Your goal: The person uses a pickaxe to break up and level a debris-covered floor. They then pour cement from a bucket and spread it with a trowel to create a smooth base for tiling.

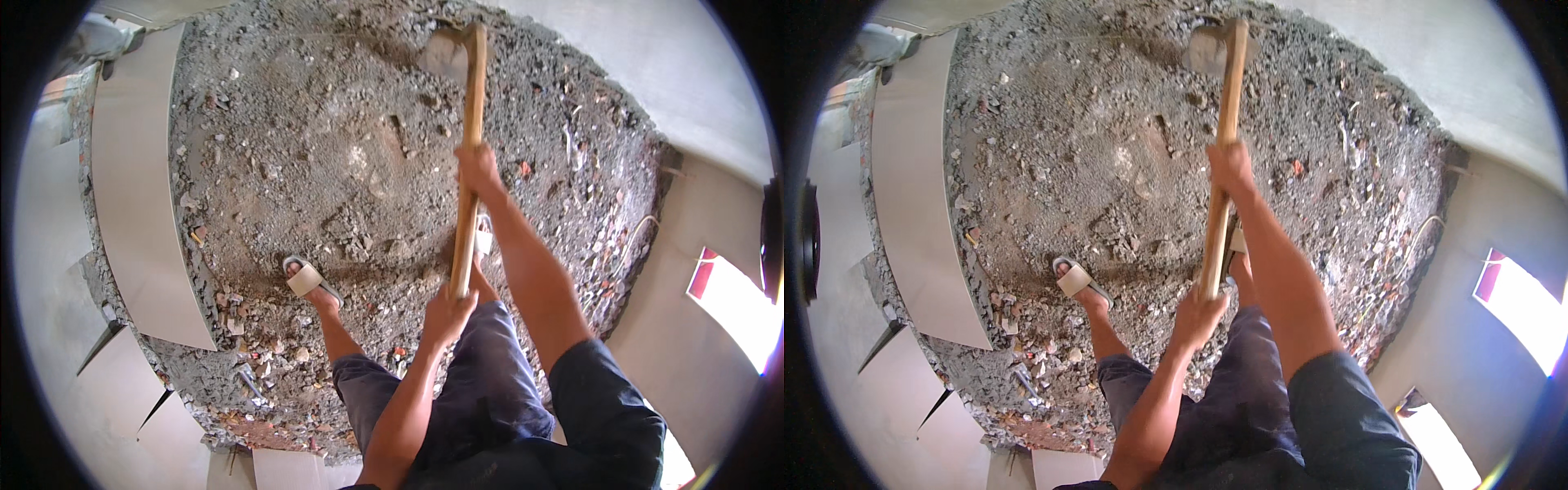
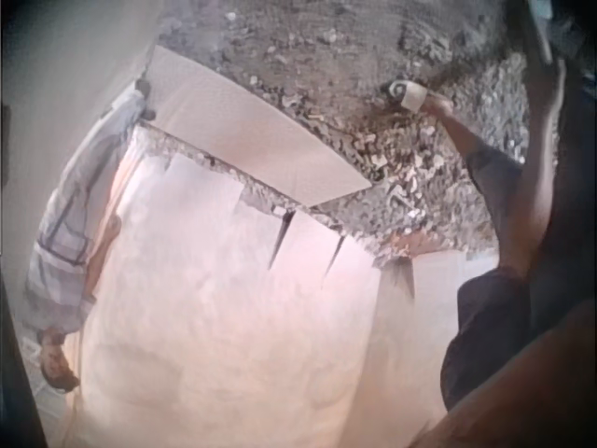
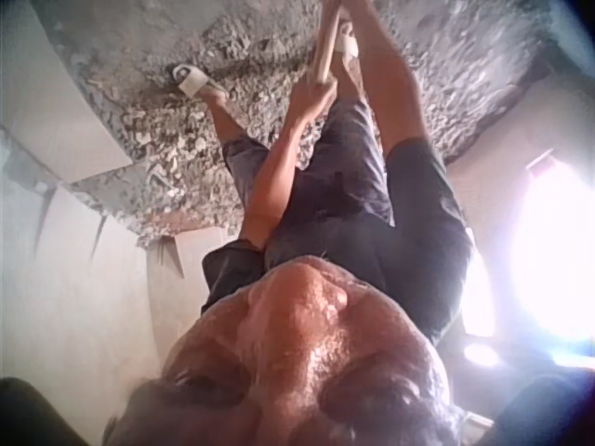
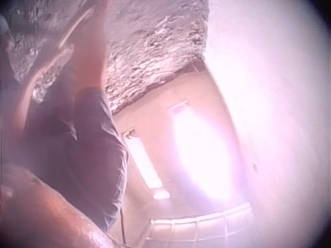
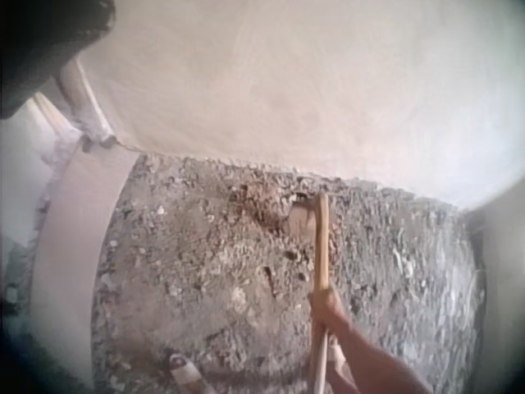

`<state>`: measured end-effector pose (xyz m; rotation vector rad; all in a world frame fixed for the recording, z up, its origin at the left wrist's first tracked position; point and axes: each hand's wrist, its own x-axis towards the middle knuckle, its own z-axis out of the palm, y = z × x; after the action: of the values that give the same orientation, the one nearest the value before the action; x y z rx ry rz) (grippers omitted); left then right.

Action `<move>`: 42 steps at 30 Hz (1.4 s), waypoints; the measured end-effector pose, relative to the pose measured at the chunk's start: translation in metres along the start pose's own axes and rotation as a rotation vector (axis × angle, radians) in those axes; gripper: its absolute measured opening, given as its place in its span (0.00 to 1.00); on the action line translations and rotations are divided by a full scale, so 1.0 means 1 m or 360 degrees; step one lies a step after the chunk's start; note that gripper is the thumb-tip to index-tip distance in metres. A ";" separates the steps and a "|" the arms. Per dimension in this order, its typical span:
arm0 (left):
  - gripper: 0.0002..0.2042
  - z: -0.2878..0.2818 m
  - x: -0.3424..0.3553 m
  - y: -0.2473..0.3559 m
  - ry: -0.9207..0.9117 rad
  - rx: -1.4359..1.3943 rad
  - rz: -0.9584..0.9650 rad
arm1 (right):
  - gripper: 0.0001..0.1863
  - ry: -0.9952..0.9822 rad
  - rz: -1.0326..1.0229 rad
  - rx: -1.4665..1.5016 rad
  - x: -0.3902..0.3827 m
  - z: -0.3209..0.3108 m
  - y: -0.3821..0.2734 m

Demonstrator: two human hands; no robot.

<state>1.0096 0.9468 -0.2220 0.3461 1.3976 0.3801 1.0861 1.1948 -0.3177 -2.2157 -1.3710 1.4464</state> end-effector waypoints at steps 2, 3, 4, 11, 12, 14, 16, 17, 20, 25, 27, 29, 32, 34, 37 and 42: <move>0.18 0.014 0.001 0.003 0.0129 -0.0181 0.0093 | 0.22 -0.0186 -0.0205 -0.0739 0.006 0.006 0.007; 0.15 0.020 -0.012 -0.004 0.0106 -0.0177 0.0061 | 0.21 -0.0429 -0.0522 -0.1487 -0.004 0.013 0.016; 0.12 0.025 -0.031 -0.016 0.0057 -0.0212 -0.0069 | 0.20 -0.0711 -0.0793 -0.2286 -0.020 0.021 0.027; 0.10 0.003 -0.187 -0.144 0.0190 -0.0127 -0.0055 | 0.25 -0.0386 0.0586 -0.0379 -0.210 0.096 0.068; 0.10 -0.004 -0.205 -0.155 0.0288 0.0278 0.0201 | 0.24 -0.0438 0.0723 -0.0293 -0.231 0.098 0.069; 0.09 -0.008 -0.233 -0.164 0.0418 0.0863 0.0375 | 0.26 -0.0412 0.0773 -0.0222 -0.266 0.097 0.074; 0.11 -0.008 -0.238 -0.157 0.0398 0.0790 0.0354 | 0.27 -0.0388 0.0950 -0.0239 -0.276 0.086 0.074; 0.12 -0.006 -0.237 -0.149 0.0355 0.0820 0.0343 | 0.23 -0.0416 0.0875 -0.0058 -0.269 0.075 0.075; 0.16 -0.010 -0.164 -0.109 0.0545 0.0603 0.0307 | 0.14 -0.0065 0.0270 0.0303 -0.202 0.052 0.048; 0.15 -0.018 -0.090 -0.075 0.0613 0.0792 0.0209 | 0.13 -0.0020 0.0312 0.0592 -0.115 0.053 0.027; 0.16 -0.010 -0.127 -0.084 0.0585 0.0759 0.0136 | 0.16 -0.0263 0.0739 0.0326 -0.145 0.071 0.043; 0.16 -0.009 -0.168 -0.098 0.0640 0.0764 0.0249 | 0.18 -0.0224 0.0694 0.0312 -0.191 0.076 0.063; 0.16 0.001 -0.184 -0.097 0.0654 0.0804 0.0168 | 0.15 -0.0150 0.0473 0.0320 -0.210 0.065 0.057; 0.16 -0.004 -0.153 -0.085 0.0696 0.0975 0.0174 | 0.15 -0.0136 0.0318 0.0638 -0.180 0.050 0.037; 0.14 -0.030 -0.093 -0.064 0.0734 0.1030 0.0391 | 0.18 0.0066 0.0322 0.0685 -0.116 0.043 0.015; 0.14 -0.042 -0.142 -0.076 0.0502 0.0947 0.0023 | 0.20 -0.0142 0.0709 0.0460 -0.157 0.077 0.057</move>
<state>0.9531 0.8152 -0.1374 0.8078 1.8082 0.0172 1.0418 1.0188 -0.2887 -2.3730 -0.6477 1.7654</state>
